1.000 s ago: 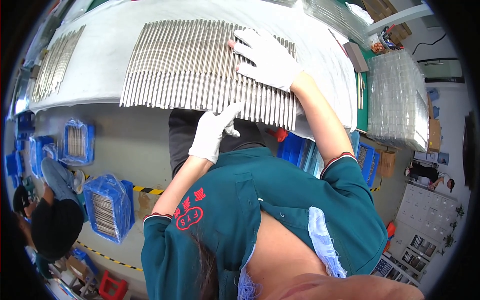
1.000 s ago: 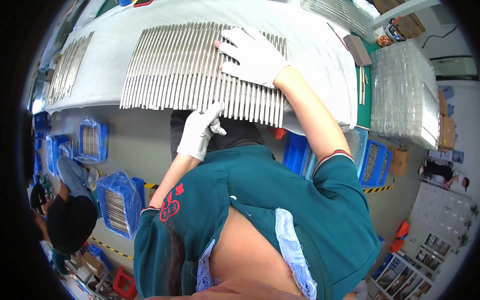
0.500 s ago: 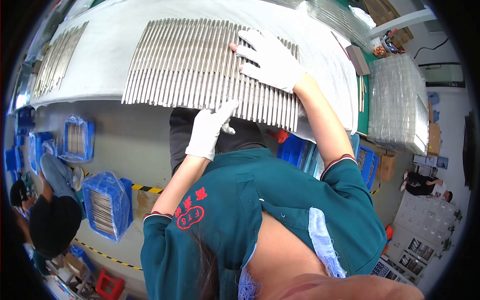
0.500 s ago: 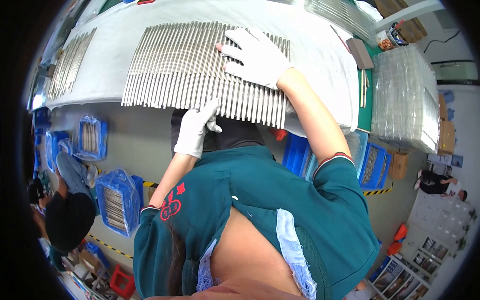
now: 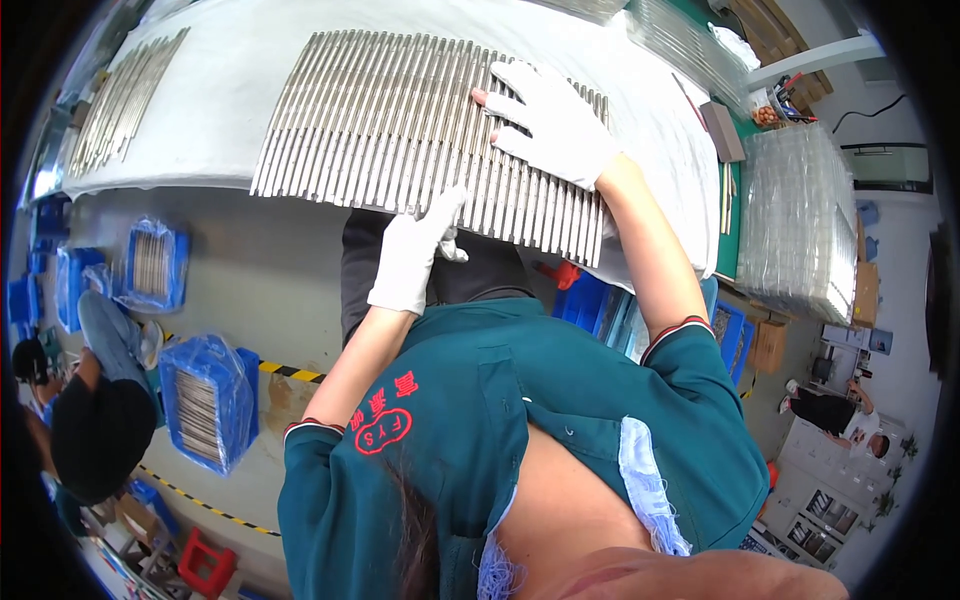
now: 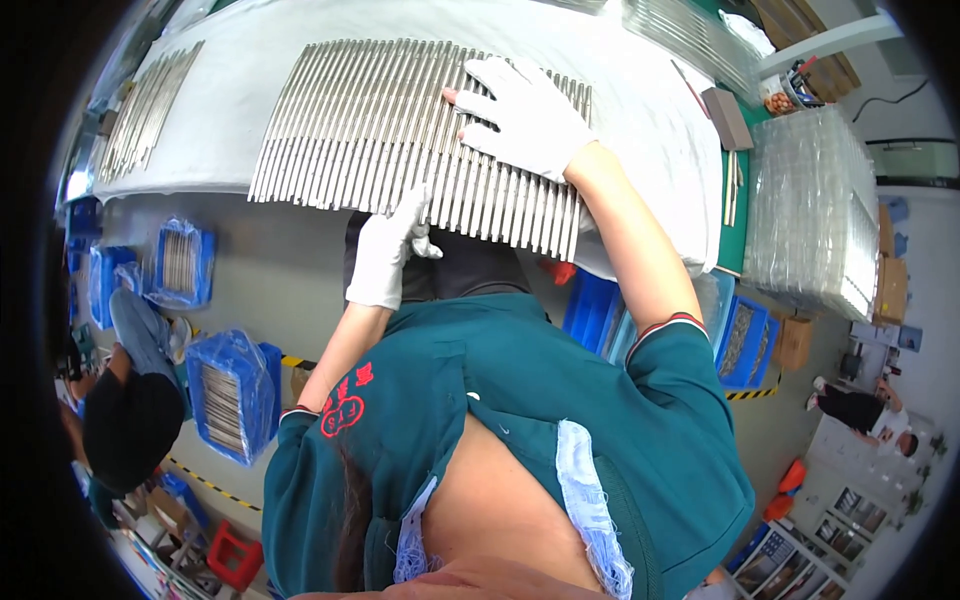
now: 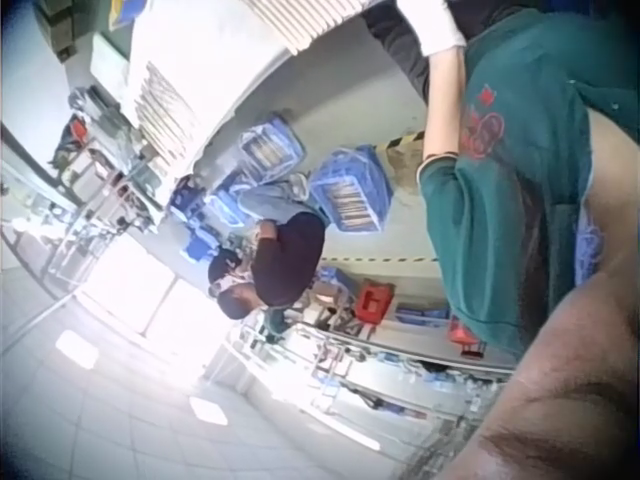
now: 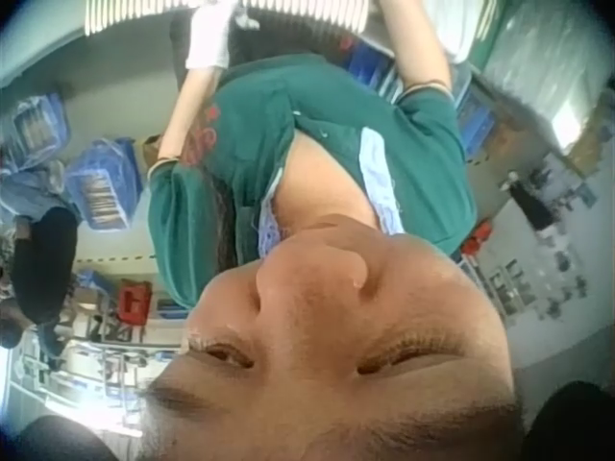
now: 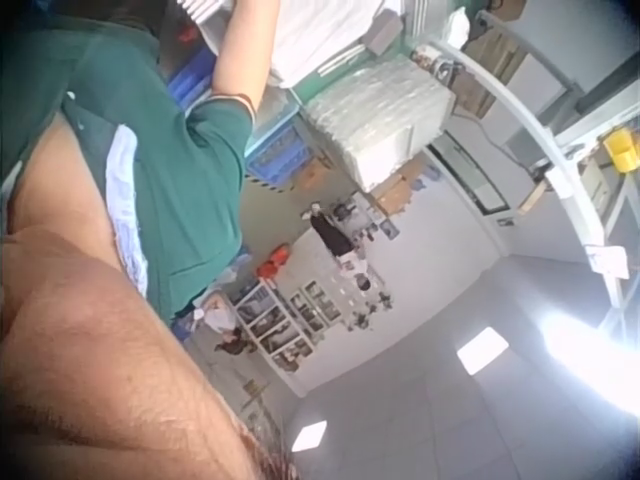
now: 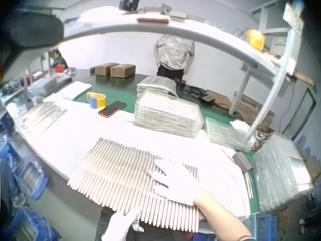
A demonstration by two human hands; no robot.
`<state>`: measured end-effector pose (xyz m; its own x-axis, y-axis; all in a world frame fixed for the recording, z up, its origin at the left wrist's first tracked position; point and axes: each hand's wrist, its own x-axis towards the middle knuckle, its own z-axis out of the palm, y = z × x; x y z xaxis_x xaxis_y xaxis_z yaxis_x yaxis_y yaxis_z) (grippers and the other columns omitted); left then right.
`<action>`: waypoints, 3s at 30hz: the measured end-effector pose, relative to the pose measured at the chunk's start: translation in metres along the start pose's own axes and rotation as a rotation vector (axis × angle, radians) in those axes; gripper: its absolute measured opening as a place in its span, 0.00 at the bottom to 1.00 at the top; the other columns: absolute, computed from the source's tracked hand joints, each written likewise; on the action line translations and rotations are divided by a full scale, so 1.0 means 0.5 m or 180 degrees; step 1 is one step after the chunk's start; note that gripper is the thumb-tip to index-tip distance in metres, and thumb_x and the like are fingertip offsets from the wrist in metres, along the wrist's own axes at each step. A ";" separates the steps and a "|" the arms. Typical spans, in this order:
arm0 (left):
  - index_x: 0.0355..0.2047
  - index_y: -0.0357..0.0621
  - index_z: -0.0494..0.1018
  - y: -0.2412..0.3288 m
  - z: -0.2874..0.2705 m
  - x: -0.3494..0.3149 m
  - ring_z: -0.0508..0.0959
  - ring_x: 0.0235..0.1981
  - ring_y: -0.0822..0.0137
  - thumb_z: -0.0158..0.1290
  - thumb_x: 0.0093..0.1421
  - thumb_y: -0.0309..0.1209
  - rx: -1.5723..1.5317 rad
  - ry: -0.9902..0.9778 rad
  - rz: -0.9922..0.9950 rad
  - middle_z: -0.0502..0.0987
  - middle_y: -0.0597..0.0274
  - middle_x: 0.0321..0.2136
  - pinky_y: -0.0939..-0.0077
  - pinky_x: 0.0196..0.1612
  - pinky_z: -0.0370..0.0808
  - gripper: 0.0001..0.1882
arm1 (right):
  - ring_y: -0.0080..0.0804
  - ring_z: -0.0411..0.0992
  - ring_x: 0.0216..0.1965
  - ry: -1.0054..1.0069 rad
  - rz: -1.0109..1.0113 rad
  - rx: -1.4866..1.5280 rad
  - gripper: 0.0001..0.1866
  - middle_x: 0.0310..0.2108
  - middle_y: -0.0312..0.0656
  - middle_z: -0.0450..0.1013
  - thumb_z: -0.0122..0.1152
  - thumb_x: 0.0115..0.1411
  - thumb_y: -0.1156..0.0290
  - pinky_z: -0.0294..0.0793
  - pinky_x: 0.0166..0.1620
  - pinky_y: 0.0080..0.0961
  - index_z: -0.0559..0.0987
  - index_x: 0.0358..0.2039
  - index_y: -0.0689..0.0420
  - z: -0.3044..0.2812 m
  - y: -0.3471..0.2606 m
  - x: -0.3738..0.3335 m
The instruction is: The worker is aligning and organizing a set of long metal rods on a padded workbench.
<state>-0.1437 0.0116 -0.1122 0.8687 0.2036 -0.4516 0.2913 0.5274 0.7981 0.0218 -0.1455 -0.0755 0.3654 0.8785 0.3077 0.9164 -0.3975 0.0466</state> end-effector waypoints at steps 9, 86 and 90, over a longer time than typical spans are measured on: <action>0.22 0.38 0.72 -0.008 -0.012 0.003 0.64 0.10 0.80 0.58 0.54 0.36 -0.0001 -0.0209 0.0005 0.65 0.69 0.11 0.82 0.16 0.70 0.13 | 0.47 0.54 0.60 -0.0285 0.0226 0.0271 0.26 0.59 0.50 0.57 0.50 0.58 0.55 0.51 0.62 0.36 0.67 0.56 0.45 -0.009 -0.002 0.004; 0.24 0.42 0.72 0.051 -0.067 -0.012 0.63 0.12 0.79 0.57 0.55 0.38 0.0199 -0.0011 -0.0238 0.63 0.72 0.13 0.81 0.18 0.68 0.13 | 0.50 0.54 0.59 -0.0425 -0.0402 0.0235 0.27 0.58 0.51 0.57 0.51 0.56 0.56 0.51 0.62 0.40 0.67 0.55 0.51 0.009 -0.012 0.101; 0.24 0.42 0.71 0.042 -0.047 -0.001 0.64 0.14 0.79 0.57 0.55 0.41 0.0229 -0.0231 -0.0100 0.64 0.71 0.14 0.82 0.18 0.67 0.15 | 0.49 0.57 0.56 -0.0239 -0.0451 0.0185 0.24 0.55 0.53 0.60 0.51 0.55 0.58 0.54 0.59 0.39 0.70 0.52 0.53 0.004 0.002 0.083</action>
<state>-0.1474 0.0418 -0.1042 0.8846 0.1263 -0.4490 0.3448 0.4714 0.8118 0.0379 -0.1091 -0.0646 0.2411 0.9428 0.2301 0.9667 -0.2542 0.0289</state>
